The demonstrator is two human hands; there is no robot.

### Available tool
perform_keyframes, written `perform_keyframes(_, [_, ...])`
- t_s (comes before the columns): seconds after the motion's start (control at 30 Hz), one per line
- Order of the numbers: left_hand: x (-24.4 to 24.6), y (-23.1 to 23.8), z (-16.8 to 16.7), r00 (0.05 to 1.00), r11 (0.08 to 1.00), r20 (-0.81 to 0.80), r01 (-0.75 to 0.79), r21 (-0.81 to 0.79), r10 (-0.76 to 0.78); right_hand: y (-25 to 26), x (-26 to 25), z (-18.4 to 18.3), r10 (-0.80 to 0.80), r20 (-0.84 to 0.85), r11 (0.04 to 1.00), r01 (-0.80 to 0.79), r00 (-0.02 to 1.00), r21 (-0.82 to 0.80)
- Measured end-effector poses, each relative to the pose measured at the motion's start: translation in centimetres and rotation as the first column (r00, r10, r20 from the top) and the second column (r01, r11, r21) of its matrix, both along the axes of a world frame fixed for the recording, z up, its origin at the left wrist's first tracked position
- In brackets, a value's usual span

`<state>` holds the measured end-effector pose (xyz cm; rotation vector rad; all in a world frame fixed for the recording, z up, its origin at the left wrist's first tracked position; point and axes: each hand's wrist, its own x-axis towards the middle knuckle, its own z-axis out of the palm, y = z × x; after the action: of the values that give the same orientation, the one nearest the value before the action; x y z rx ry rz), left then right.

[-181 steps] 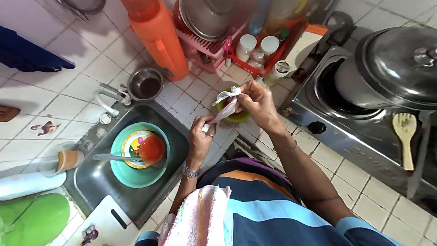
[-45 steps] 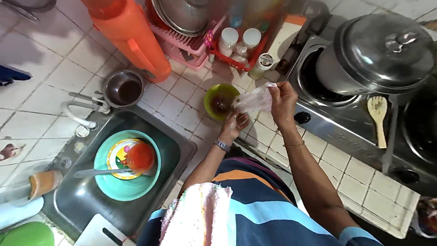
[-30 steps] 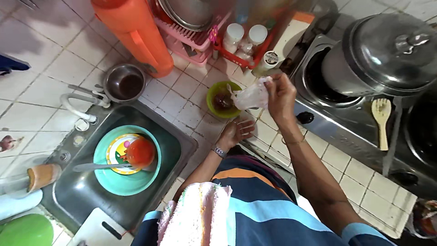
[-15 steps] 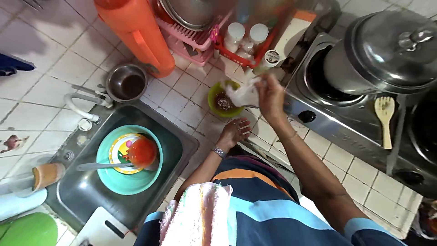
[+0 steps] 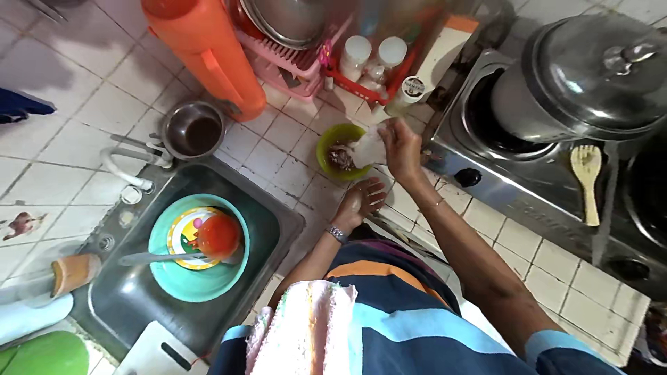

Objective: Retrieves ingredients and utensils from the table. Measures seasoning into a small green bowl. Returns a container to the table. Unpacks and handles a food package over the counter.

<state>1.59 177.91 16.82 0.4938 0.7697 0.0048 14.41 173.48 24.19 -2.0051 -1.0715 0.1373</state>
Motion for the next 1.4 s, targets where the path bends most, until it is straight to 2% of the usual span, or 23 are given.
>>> perform_keyframes(0.17, [0.1,0.2,-0.2,0.999,1.0,0.034,0.003,0.021,-0.004,1.1,1.7,-0.5,-0.01,0.004,0.999,0.01,1.0,0.047])
perform_keyframes(0.33, [0.1,0.3,0.4,0.998,0.994,0.068,0.001,0.113,-0.008,-0.1,0.7,2.0,-0.013,0.042,0.997,0.01,0.999,0.076])
perform_keyframes(0.43, [0.7,0.3,0.2,0.985,0.998,0.169,-0.025,0.059,0.014,0.1,0.2,0.0,-0.012,-0.064,1.0,0.011,0.998,-0.017])
perform_keyframes(0.5, [1.6,0.6,1.0,0.978,0.998,0.201,-0.054,0.017,0.049,0.2,0.8,-0.6,-0.023,-0.067,1.0,0.023,0.998,-0.007])
perform_keyframes(0.63, [3.4,0.6,1.5,0.972,0.971,0.112,-0.189,-0.148,0.207,-0.2,2.1,-1.3,-0.067,-0.097,0.994,0.075,0.993,0.081])
perform_keyframes(0.73, [4.5,0.9,1.2,0.965,0.954,0.019,-0.256,-0.153,0.262,-1.4,1.6,-1.2,-0.055,-0.127,0.996,0.063,0.99,0.063])
perform_keyframes(0.8, [4.4,1.1,1.0,0.965,0.96,0.062,-0.246,-0.136,0.256,-2.1,1.7,-1.1,-0.061,-0.152,0.997,0.067,0.986,0.034])
perform_keyframes(0.9, [3.8,1.4,0.8,0.947,0.97,0.23,-0.196,-0.144,0.225,-2.7,2.2,-0.6,-0.086,-0.23,0.996,0.079,0.969,-0.039])
perform_keyframes(1.03, [3.6,1.7,-0.5,0.921,0.983,0.348,-0.141,-0.118,0.174,-2.8,2.6,-0.7,-0.062,-0.152,0.997,0.053,0.986,-0.064])
perform_keyframes(1.1, [3.7,1.6,-1.1,0.929,0.985,0.332,-0.137,-0.108,0.165,-2.5,2.5,-1.0,-0.056,-0.1,0.997,0.051,0.993,-0.05])
perform_keyframes(1.2, [3.9,1.5,-1.7,0.941,0.961,0.23,-0.208,-0.184,0.248,-2.8,1.7,-1.1,-0.027,-0.016,0.999,0.026,1.0,-0.046])
perform_keyframes(1.3, [4.2,1.5,-1.5,0.941,0.928,0.138,-0.268,-0.258,0.31,-2.7,1.5,-1.1,-0.021,0.001,0.999,0.021,1.0,-0.042])
perform_keyframes(1.4, [4.3,1.4,-1.3,0.935,0.909,0.118,-0.288,-0.302,0.335,-2.5,1.5,-0.9,-0.028,-0.011,0.997,0.027,1.0,-0.071])
